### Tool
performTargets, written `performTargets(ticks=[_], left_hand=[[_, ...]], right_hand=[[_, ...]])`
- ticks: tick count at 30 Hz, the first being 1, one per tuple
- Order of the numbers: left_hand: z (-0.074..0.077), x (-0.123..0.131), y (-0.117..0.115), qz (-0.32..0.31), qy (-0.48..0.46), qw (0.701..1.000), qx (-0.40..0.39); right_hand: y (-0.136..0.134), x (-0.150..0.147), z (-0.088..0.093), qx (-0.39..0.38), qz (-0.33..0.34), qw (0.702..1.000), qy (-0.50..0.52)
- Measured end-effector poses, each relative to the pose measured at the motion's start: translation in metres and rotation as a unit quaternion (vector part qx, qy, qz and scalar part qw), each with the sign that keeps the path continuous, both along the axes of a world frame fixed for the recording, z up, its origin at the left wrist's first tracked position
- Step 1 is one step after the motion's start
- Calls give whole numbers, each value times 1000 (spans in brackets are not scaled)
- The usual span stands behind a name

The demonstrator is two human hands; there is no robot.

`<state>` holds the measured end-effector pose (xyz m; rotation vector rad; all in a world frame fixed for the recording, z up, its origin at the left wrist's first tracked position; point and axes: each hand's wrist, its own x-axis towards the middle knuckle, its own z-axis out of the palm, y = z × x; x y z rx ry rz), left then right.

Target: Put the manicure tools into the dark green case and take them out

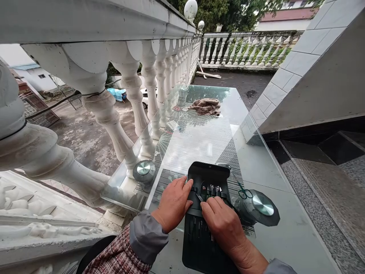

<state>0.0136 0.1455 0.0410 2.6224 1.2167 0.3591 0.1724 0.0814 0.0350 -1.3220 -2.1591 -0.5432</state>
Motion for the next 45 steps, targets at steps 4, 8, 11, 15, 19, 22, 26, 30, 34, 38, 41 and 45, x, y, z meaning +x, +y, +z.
performTargets(ticks=[4, 8, 11, 15, 19, 22, 26, 30, 34, 38, 41, 45], left_hand=[[0, 1, 0, -1, -2, 1000, 3], [1, 1, 0, -5, 5, 1000, 2], [2, 1, 0, -4, 14, 1000, -1], [0, 1, 1, -5, 4, 1000, -2], [-1, 1, 0, -2, 3, 1000, -2], [0, 1, 0, 1, 5, 1000, 0], [0, 1, 0, -1, 10, 1000, 2], [-2, 1, 1, -3, 18, 1000, 10], [-2, 1, 1, -3, 26, 1000, 13], [0, 1, 1, -4, 31, 999, 7], [2, 1, 1, -9, 35, 999, 3], [1, 1, 1, -10, 34, 999, 1]], right_hand=[[1, -2, -2, -4, -6, 1000, -5], [4, -5, -4, -14, -1, 1000, 2], [5, -6, -6, -28, 25, 999, 11], [6, -6, -7, -46, 52, 997, 29], [9, -3, -7, -57, 68, 995, 37], [10, -2, -7, -55, 68, 996, 29], [10, -3, -8, -50, 60, 997, 28], [11, -5, -8, -49, 48, 997, 41], [11, -1, -5, -84, 51, 994, 57], [11, 1, -4, -113, 60, 989, 69], [12, 0, -5, -98, 32, 992, 66], [15, -1, -9, -91, -29, 993, 64]])
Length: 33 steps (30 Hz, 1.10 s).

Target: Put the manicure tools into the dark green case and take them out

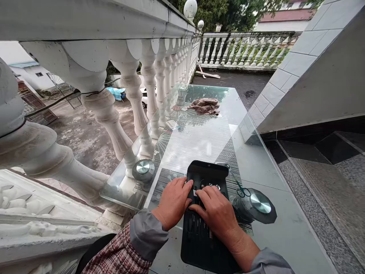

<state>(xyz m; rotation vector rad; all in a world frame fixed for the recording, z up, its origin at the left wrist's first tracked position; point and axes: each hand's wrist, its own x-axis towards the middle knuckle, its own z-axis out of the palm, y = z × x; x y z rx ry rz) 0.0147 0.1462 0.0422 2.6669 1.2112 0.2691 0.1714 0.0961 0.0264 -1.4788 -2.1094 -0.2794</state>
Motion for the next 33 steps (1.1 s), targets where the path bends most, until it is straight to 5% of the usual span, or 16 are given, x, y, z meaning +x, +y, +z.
performTargets(ticks=[10, 28, 33], left_hand=[[-4, -1, 0, -1, -1, 1000, 2], [-2, 0, 0, -2, 4, 1000, 6], [0, 0, 0, -5, 5, 1000, 5]], right_hand=[[-3, 8, 12, -153, -1, 985, 84], [2, -4, 6, -97, -100, 988, 67], [3, -3, 6, -95, -85, 990, 68]])
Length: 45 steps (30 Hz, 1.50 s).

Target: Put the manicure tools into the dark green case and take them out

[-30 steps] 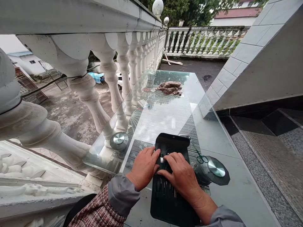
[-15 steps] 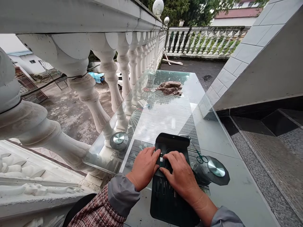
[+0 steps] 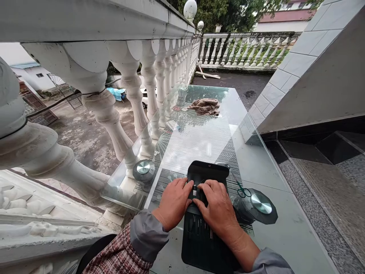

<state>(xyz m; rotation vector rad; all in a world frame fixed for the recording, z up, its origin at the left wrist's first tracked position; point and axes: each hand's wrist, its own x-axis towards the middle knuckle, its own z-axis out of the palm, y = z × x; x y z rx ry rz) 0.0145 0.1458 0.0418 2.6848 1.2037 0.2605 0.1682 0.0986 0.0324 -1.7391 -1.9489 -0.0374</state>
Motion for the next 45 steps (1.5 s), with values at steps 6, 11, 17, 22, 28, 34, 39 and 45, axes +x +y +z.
performTargets(ticks=[6, 11, 17, 22, 28, 34, 39, 45], left_hand=[[3, 0, -1, -6, 4, 1000, -7], [2, 0, -1, -2, -3, 1000, -14], [4, 0, -2, 2, -7, 1000, -18], [4, 0, -1, 3, -16, 1000, -16], [-3, -2, 0, -5, -8, 1000, -13], [-2, -2, 1, -6, -11, 1000, -13], [-1, 1, 1, -4, -10, 1000, -14], [-1, 1, 1, 2, -25, 1000, -9]], right_hand=[[1, -3, -2, 8, -11, 1000, -19], [4, -4, -3, 29, -29, 999, -28], [3, -4, -5, 51, -14, 999, -3], [4, -5, -5, 57, -16, 998, 1], [9, 46, 7, 121, -81, 989, 33], [6, 128, -17, 4, -231, 972, 50], [0, 132, -33, -51, -223, 973, -43], [3, 124, -24, -76, -206, 974, -50]])
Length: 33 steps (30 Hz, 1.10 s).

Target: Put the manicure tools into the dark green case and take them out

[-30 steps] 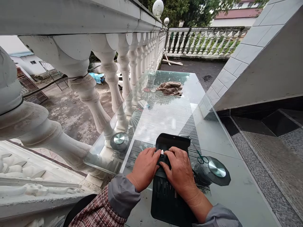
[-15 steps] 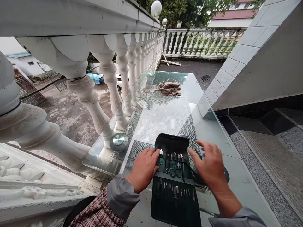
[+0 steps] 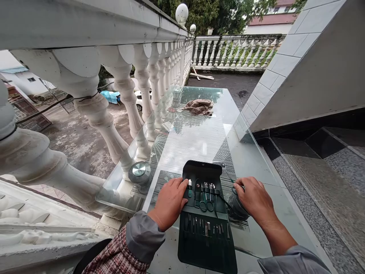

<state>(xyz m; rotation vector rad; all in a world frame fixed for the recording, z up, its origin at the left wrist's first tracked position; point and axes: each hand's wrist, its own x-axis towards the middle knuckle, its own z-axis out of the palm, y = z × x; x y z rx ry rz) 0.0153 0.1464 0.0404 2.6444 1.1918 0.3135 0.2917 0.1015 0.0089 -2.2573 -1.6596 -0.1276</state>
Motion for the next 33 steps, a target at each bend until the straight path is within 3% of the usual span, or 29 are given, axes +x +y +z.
performTargets(ticks=[10, 21, 25, 29, 33], left_hand=[[-3, 0, 1, 0, 12, 1000, 1], [2, 0, 2, -1, 2, 1000, 1], [3, 1, 2, 1, 4, 1000, -5], [1, 0, 1, -3, -26, 1000, 2], [9, 3, -1, -8, -124, 992, 17]], right_hand=[[6, -8, 5, -14, -33, 999, -20], [6, -11, 3, -22, -8, 997, -77], [1, -3, 3, -5, -25, 999, -22], [-3, -12, 18, 69, -10, 992, 105], [-11, -50, 42, 121, 111, 960, 225]])
